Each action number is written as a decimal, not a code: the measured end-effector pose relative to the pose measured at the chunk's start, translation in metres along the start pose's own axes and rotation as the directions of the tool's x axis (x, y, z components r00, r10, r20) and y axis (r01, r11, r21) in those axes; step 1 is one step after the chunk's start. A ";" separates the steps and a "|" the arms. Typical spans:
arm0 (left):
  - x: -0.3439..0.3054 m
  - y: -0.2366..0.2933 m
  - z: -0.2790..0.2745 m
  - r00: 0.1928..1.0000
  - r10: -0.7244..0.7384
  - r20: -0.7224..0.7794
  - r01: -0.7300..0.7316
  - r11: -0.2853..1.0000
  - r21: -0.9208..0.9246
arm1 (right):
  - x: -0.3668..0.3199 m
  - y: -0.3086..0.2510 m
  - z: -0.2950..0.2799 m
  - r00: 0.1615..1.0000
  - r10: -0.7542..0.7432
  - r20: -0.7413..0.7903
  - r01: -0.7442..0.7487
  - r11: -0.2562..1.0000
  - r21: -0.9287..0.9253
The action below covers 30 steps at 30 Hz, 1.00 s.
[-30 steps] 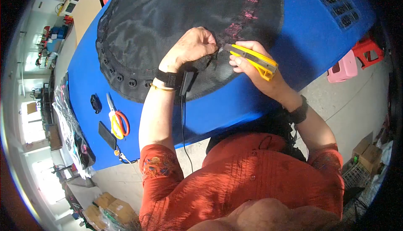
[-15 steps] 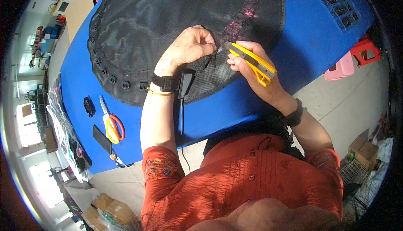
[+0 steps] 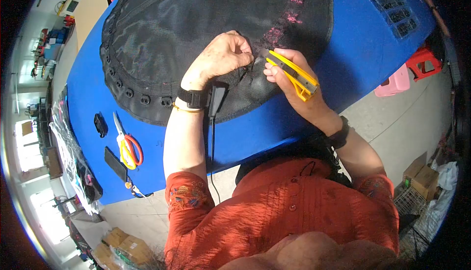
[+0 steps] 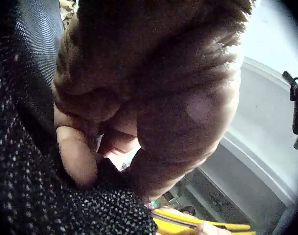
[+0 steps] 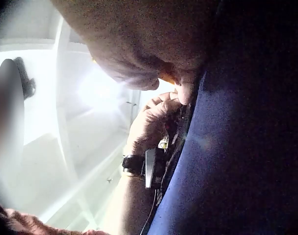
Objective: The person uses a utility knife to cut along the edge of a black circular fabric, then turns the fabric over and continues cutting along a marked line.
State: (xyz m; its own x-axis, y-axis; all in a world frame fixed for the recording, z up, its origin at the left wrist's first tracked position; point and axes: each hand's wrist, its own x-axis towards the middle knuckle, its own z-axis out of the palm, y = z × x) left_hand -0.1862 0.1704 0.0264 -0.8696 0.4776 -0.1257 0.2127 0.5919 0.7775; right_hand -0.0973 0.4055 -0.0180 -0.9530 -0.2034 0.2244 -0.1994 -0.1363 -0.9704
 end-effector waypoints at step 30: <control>0.000 -0.002 -0.001 0.999 0.043 0.002 -0.043 0.999 0.022 | -0.002 0.000 0.001 0.996 -0.067 0.064 0.074 0.990 -0.119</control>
State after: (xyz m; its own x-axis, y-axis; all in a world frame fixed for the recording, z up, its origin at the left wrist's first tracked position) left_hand -0.1869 0.1686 0.0250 -0.8587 0.5039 -0.0932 0.2599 0.5850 0.7683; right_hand -0.0947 0.4050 -0.0180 -0.9210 -0.2555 0.2942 -0.2954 -0.0345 -0.9547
